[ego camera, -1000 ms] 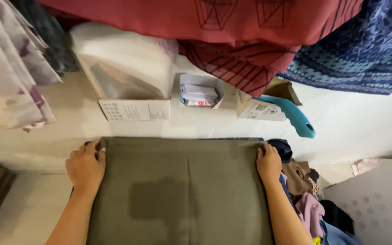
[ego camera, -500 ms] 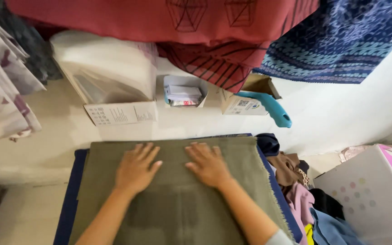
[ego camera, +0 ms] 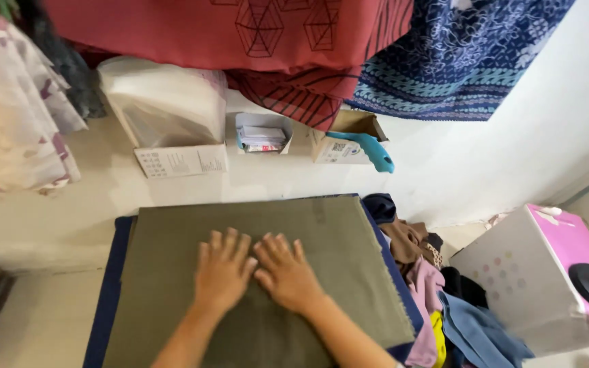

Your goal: Using a lint roller to remove lint and debris from a piece of fabric

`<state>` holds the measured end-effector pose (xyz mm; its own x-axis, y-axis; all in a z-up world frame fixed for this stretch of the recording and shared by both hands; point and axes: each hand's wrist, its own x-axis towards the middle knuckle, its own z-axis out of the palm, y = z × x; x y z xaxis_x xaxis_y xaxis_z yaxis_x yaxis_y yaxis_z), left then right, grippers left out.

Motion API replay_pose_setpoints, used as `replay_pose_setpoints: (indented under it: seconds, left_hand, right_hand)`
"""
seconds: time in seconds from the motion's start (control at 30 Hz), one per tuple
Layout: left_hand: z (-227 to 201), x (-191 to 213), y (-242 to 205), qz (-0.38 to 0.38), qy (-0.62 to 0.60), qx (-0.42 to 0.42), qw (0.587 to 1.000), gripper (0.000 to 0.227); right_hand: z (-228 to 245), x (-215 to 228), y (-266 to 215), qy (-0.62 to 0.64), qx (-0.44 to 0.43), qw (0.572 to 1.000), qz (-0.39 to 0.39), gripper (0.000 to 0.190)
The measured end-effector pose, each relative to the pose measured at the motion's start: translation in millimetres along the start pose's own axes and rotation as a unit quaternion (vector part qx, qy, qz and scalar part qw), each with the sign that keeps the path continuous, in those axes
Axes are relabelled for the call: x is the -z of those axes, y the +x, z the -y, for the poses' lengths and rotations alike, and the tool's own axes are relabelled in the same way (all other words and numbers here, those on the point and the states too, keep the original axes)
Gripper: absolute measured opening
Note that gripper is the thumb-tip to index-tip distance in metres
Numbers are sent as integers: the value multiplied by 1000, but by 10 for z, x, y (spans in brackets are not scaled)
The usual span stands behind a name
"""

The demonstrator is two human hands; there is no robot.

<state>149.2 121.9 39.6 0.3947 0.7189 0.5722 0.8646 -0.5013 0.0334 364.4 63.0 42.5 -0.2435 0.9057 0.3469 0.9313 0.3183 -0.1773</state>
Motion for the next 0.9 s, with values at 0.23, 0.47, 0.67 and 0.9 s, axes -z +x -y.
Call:
replay_pose_setpoints:
  seconds: [0.23, 0.47, 0.67, 0.9]
  left_hand:
    - [881, 463, -686, 254, -53, 121, 958, 66]
    - [1350, 817, -1716, 107, 15, 251, 962, 57]
    - [875, 1087, -2414, 128, 125, 403, 898, 58]
    - [859, 1207, -2645, 94, -11, 420, 903, 52]
  right_hand:
    - [-742, 642, -872, 3, -209, 976, 60, 62]
    - [-855, 1409, -1722, 85, -404, 907, -87, 59]
    - [-774, 630, -2619, 69, -504, 817, -270, 25]
    - [-1136, 285, -2867, 429, -430, 726, -322, 20]
